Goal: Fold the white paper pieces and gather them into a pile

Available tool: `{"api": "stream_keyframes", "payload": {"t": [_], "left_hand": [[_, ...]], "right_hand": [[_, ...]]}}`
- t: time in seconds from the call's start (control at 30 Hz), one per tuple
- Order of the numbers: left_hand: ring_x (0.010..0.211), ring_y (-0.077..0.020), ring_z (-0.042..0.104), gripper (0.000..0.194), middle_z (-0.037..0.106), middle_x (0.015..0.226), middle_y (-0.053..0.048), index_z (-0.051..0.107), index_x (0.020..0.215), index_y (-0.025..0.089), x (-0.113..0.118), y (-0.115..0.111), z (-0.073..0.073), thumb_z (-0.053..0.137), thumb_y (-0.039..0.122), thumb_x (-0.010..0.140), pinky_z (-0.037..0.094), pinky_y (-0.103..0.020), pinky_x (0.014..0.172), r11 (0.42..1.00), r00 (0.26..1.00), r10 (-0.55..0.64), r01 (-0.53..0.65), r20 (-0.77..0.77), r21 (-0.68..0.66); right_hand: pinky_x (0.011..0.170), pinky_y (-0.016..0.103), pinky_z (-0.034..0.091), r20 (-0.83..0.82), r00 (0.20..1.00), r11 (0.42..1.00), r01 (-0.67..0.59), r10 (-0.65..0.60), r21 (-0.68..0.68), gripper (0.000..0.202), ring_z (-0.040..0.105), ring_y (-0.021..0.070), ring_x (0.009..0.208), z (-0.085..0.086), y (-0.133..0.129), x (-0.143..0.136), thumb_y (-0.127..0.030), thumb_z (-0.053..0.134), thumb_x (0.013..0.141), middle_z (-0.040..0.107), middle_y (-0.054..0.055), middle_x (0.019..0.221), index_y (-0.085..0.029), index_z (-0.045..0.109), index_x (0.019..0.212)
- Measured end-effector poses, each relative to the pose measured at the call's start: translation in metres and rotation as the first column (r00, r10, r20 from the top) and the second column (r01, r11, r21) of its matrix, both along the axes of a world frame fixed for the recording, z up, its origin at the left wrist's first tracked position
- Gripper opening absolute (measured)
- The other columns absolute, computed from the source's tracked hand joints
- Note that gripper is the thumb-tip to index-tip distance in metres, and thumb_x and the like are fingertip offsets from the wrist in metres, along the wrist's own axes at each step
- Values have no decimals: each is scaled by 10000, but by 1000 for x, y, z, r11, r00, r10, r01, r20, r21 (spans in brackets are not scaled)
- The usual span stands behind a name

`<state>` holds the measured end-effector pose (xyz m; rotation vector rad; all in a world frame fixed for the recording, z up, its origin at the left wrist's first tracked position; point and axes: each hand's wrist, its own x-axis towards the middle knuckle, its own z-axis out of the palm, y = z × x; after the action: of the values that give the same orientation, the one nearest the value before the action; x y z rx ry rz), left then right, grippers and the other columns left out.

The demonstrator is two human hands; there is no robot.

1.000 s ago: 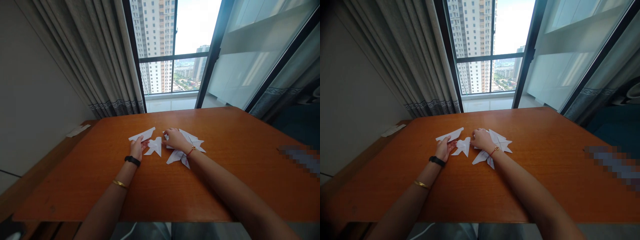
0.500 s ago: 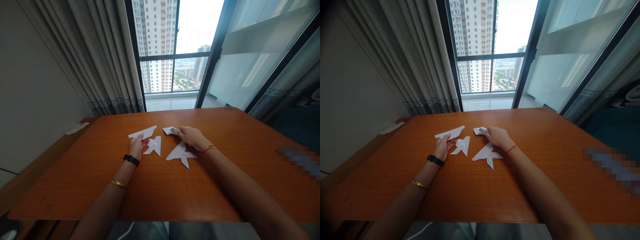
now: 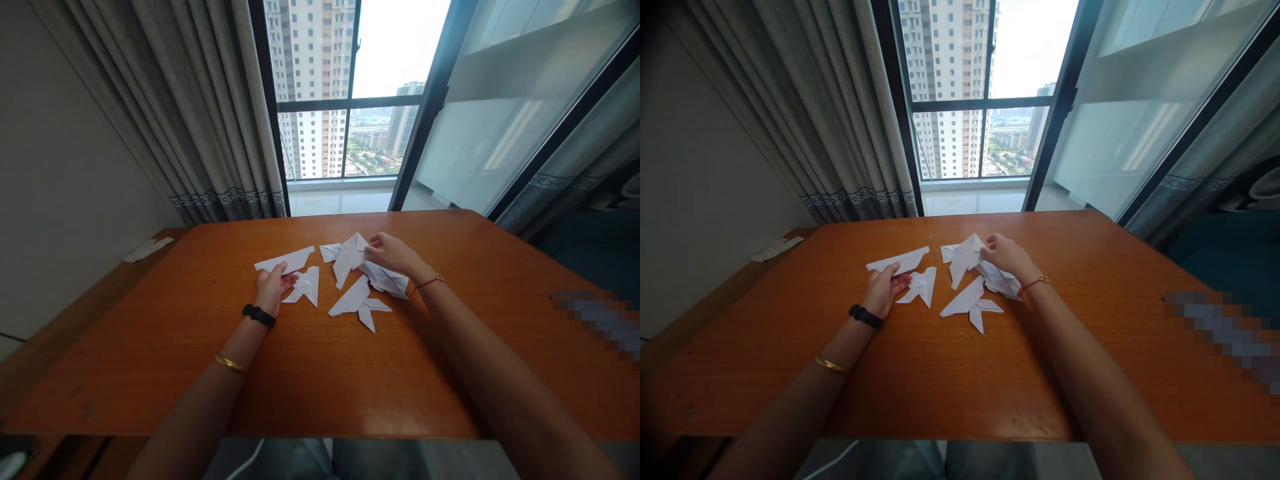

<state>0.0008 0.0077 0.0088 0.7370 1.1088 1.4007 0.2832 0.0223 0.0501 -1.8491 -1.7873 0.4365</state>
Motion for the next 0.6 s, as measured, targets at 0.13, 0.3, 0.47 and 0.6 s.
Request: {"api": "stream_keyframes", "payload": {"t": [0.13, 0.3, 0.47, 0.6], "left_hand": [[538, -140, 650, 95, 671, 680, -66, 549, 790, 106, 1, -1, 1, 611, 176, 782, 533, -231, 513, 1000, 1000, -5, 5, 23, 2], [512, -133, 639, 132, 660, 666, -58, 550, 778, 106, 2, -2, 2, 650, 191, 763, 528, -228, 504, 1000, 1000, -18, 17, 20, 10], [550, -154, 665, 164, 663, 685, -60, 508, 787, 125, 2, -2, -1, 649, 208, 779, 533, -234, 508, 1000, 1000, -27, 27, 12, -1], [600, -178, 694, 186, 662, 712, -41, 462, 825, 151, 0, 0, -3, 640, 201, 802, 552, -256, 544, 999, 999, 41, -40, -28, 32]], "right_hand": [[828, 330, 437, 289, 955, 988, -104, 69, 110, 295, 575, 232, 944, 3, -2, -1, -331, 636, 757, 594, 109, 1095, -177, 643, 1009], [776, 294, 426, 264, 833, 873, -450, 486, -187, 301, 554, 203, 868, 8, -9, -11, -319, 719, 675, 571, 52, 1033, -244, 699, 966], [877, 397, 343, 321, 725, 791, -529, 609, -306, 425, 436, 309, 1075, -9, -23, -40, -331, 811, 519, 531, 31, 1138, -320, 699, 929], [829, 371, 334, 279, 670, 724, -609, 688, -324, 211, 479, 273, 1007, -7, -28, -60, -284, 752, 581, 610, 16, 982, -251, 668, 771]]}}
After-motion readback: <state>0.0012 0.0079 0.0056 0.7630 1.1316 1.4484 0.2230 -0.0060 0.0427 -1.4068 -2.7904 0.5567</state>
